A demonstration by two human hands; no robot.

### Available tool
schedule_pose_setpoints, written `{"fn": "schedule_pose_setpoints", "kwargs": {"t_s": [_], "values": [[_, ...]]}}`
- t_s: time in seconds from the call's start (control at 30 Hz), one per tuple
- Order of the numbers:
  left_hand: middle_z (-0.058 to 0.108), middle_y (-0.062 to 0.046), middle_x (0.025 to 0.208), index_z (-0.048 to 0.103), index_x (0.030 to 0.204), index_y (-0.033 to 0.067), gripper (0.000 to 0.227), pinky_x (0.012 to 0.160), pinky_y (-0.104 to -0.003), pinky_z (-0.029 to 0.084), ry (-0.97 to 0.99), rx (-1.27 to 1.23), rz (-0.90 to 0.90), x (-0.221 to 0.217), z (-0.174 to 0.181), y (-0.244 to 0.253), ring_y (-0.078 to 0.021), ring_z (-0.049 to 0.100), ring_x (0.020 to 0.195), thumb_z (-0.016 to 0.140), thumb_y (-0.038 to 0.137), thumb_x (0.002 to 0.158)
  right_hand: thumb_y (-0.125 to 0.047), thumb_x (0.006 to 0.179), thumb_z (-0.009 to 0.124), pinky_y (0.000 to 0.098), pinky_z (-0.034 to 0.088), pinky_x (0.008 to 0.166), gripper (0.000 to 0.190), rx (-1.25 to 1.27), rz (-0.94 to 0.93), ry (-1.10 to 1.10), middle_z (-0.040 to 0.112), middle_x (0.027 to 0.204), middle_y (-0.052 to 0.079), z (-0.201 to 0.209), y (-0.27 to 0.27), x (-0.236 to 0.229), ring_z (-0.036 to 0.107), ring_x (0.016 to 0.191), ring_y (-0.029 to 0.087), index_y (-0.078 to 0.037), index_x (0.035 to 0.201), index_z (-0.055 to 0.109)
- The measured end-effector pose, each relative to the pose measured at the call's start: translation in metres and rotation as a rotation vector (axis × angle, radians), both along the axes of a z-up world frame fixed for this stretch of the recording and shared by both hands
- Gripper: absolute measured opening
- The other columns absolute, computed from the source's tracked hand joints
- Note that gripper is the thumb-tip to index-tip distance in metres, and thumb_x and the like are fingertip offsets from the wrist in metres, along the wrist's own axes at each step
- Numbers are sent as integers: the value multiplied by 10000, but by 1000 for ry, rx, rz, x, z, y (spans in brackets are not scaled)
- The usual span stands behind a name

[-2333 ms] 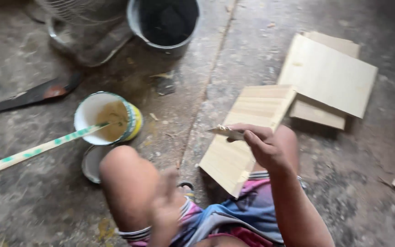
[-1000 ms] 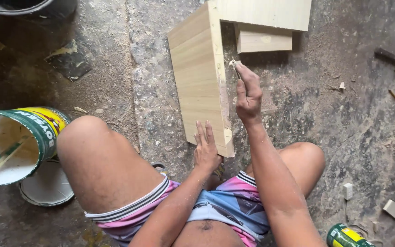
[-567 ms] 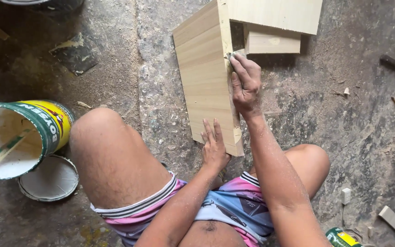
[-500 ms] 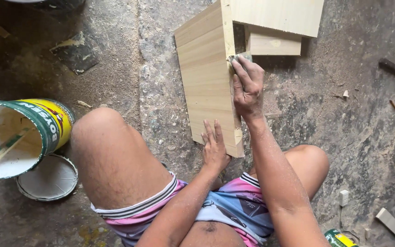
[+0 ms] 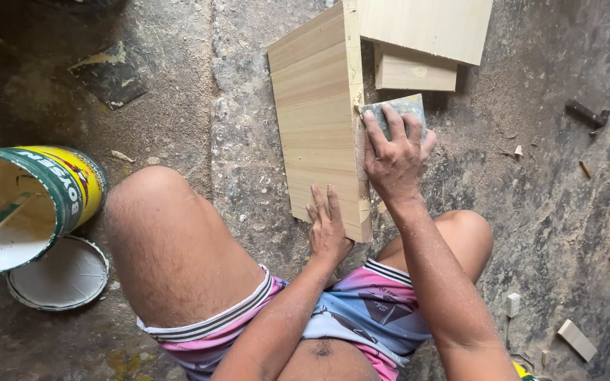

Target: Applying wood filler to the edges of wooden boards and sanding them smooth in a workshop environment.

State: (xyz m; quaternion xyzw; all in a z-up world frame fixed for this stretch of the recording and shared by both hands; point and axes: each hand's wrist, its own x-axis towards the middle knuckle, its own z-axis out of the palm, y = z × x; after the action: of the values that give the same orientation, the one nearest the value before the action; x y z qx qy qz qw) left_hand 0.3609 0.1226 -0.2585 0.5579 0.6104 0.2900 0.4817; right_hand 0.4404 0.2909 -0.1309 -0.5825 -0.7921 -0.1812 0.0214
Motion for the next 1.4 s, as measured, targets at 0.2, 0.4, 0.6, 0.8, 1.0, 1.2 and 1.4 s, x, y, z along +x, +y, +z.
{"fn": "schedule_pose_setpoints", "kwargs": {"t_s": [0.2,0.4,0.6,0.8,1.0,1.2,1.4], "values": [[39,-370,1625,7,1627,161,1226,772,-763,560,-4,-8,17,3,-9,-1,-777,370,1199,719,-16,644,-333,1113,494,478,418,848,275,-216,-79,-217,710,1218,44,53,-2,-5,581,1147,249,-292,1245,732],[-75,-358,1636,-128,1596,225,1266,750,-614,626,54,-68,-7,8,-15,-3,-755,327,1267,659,-93,657,-363,1131,522,437,414,771,255,-75,173,-250,748,1163,-56,64,59,-40,592,1025,203,-286,1210,752],[-129,-378,1640,-229,1568,258,1376,792,-525,658,116,-74,-4,17,-30,-5,-726,388,1255,761,-5,650,-501,1174,510,410,453,701,325,-82,265,-527,770,1090,-127,45,88,-54,568,893,168,-292,1094,746],[-85,-380,1647,-160,1598,193,1320,777,-511,656,89,-26,45,12,-24,-10,-722,431,1220,690,-68,624,-495,1150,568,457,456,760,275,-185,272,-598,755,1089,-157,53,78,-57,588,950,178,-301,1064,743],[-89,-342,1665,-151,1596,232,1297,758,-515,668,53,-78,41,11,-23,-10,-749,338,1292,678,-63,642,-481,1153,564,461,443,787,296,-269,234,-608,755,969,-139,60,63,-67,581,896,176,-297,1005,742],[70,-336,1647,41,1637,175,1270,793,-772,548,-120,-46,141,10,-23,-12,-779,280,1274,703,-122,594,-266,1037,510,498,451,754,256,-359,231,-477,771,979,-83,60,45,-59,625,975,222,-288,973,757],[101,-325,1645,73,1636,145,1222,830,-775,531,-112,-50,159,13,-26,-11,-764,302,1281,713,-51,614,-276,1024,516,492,432,771,250,-357,223,-486,765,977,-104,61,30,-56,632,964,211,-305,986,761]]}}
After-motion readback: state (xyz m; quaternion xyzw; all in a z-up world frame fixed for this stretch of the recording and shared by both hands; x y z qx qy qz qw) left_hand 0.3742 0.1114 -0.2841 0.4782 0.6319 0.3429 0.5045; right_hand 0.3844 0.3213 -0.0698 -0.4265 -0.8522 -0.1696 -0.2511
